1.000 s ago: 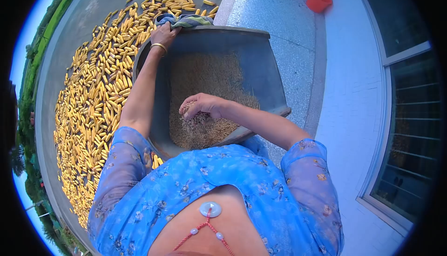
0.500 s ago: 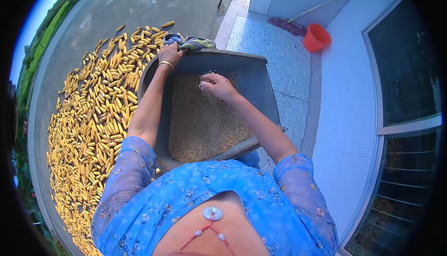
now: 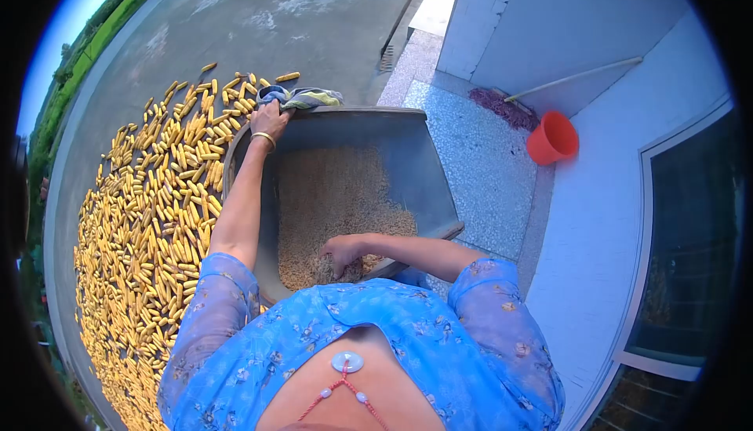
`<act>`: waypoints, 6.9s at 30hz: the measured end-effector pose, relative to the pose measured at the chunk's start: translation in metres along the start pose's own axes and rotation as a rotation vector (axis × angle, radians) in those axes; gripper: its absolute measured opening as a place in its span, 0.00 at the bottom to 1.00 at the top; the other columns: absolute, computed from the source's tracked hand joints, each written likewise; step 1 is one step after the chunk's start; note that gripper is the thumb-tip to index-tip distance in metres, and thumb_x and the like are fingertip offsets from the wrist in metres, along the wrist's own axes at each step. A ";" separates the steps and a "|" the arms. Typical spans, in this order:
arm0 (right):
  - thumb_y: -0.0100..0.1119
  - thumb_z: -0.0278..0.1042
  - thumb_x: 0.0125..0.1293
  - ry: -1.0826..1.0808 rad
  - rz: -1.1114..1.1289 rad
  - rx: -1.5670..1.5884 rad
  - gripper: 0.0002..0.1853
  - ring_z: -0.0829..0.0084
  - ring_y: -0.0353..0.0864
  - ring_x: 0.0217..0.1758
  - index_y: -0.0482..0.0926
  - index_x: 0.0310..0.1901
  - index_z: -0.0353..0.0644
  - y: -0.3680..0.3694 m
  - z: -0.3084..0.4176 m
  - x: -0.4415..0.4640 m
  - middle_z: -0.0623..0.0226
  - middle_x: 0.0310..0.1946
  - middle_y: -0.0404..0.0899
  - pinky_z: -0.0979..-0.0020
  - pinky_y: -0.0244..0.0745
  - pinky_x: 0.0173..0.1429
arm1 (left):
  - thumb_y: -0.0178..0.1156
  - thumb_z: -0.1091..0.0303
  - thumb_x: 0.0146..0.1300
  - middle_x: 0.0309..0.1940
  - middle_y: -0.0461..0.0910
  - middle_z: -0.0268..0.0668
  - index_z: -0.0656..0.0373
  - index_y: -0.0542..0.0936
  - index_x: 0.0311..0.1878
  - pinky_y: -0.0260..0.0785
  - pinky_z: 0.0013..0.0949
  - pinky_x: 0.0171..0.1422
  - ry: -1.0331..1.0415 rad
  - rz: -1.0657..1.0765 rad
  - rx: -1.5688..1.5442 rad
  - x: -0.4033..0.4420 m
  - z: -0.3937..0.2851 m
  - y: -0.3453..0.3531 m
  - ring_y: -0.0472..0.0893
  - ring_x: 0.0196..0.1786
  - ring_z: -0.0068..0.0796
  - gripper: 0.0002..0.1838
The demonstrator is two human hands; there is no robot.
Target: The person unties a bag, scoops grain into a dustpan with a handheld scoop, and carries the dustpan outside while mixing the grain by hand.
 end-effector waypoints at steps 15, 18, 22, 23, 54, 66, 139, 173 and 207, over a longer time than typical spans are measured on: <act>0.59 0.36 0.53 -0.048 -0.572 0.179 0.21 0.61 0.74 0.50 0.73 0.49 0.39 -0.436 -0.115 0.030 0.55 0.42 0.76 0.64 0.67 0.56 | 0.53 0.45 0.54 0.39 0.78 0.41 0.58 0.75 0.38 0.60 0.43 0.51 -0.083 -0.049 0.019 0.345 -0.008 0.058 0.74 0.47 0.39 0.23; 0.60 0.40 0.50 0.033 -0.554 -0.258 0.23 0.57 0.72 0.51 0.74 0.48 0.40 -0.506 -0.150 0.086 0.53 0.43 0.75 0.60 0.67 0.55 | 0.53 0.46 0.54 0.39 0.79 0.40 0.59 0.75 0.38 0.60 0.43 0.51 -0.056 -0.037 0.057 0.432 -0.010 0.075 0.73 0.48 0.39 0.23; 0.63 0.50 0.44 0.102 -0.197 -0.444 0.29 0.55 0.71 0.51 0.74 0.47 0.43 -0.541 -0.176 0.130 0.53 0.45 0.73 0.56 0.69 0.52 | 0.53 0.47 0.54 0.39 0.79 0.39 0.58 0.75 0.38 0.60 0.43 0.50 -0.036 -0.026 0.049 0.523 -0.017 0.083 0.74 0.47 0.38 0.22; 0.64 0.53 0.41 0.026 -0.188 -0.437 0.32 0.56 0.71 0.52 0.74 0.48 0.43 -0.550 -0.176 0.131 0.53 0.45 0.73 0.57 0.69 0.51 | 0.53 0.47 0.54 0.39 0.79 0.40 0.58 0.75 0.38 0.60 0.43 0.50 -0.052 -0.009 0.041 0.545 -0.014 0.091 0.74 0.47 0.38 0.22; 0.69 0.47 0.39 -0.166 0.200 -0.241 0.33 0.57 0.75 0.49 0.74 0.47 0.34 -1.109 -0.490 0.412 0.51 0.42 0.76 0.62 0.70 0.50 | 0.53 0.51 0.53 0.39 0.76 0.47 0.58 0.73 0.43 0.58 0.44 0.54 -0.222 -0.005 0.129 1.185 0.149 0.352 0.72 0.48 0.43 0.21; 0.61 0.35 0.52 -0.172 -0.548 0.830 0.13 0.78 0.74 0.34 0.78 0.39 0.40 -1.476 -0.662 0.386 0.69 0.30 0.78 0.73 0.69 0.40 | 0.52 0.50 0.54 0.40 0.77 0.42 0.58 0.73 0.41 0.60 0.44 0.50 0.065 0.105 0.147 1.512 0.000 0.506 0.73 0.48 0.41 0.20; 0.69 0.40 0.36 0.503 -1.031 0.438 0.35 0.58 0.75 0.47 0.72 0.51 0.36 -2.267 -1.758 -0.855 0.49 0.43 0.76 0.62 0.70 0.49 | 0.56 0.45 0.50 0.36 0.78 0.43 0.56 0.75 0.36 0.58 0.43 0.50 1.240 0.276 -0.258 2.293 -1.948 0.861 0.73 0.47 0.41 0.22; 0.60 0.40 0.54 0.888 -1.431 0.839 0.27 0.60 0.75 0.46 0.68 0.54 0.35 -2.345 -2.318 -1.714 0.52 0.45 0.74 0.64 0.70 0.46 | 0.55 0.47 0.51 0.33 0.78 0.42 0.57 0.75 0.33 0.59 0.44 0.48 1.402 0.156 -0.314 2.402 -2.874 1.002 0.75 0.43 0.42 0.20; 0.66 0.42 0.45 0.489 -1.404 1.177 0.30 0.61 0.75 0.47 0.71 0.49 0.35 -2.249 -2.752 -2.494 0.54 0.41 0.77 0.63 0.68 0.51 | 0.54 0.48 0.52 0.31 0.78 0.43 0.59 0.75 0.32 0.62 0.43 0.44 1.732 0.231 -0.367 2.156 -3.902 1.163 0.75 0.41 0.42 0.21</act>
Point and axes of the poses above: each hand's wrist, its own x-axis towards the middle knuckle, its own y-axis out of the palm, z = x × y, the point moved 5 cm from there along x, towards the middle knuckle
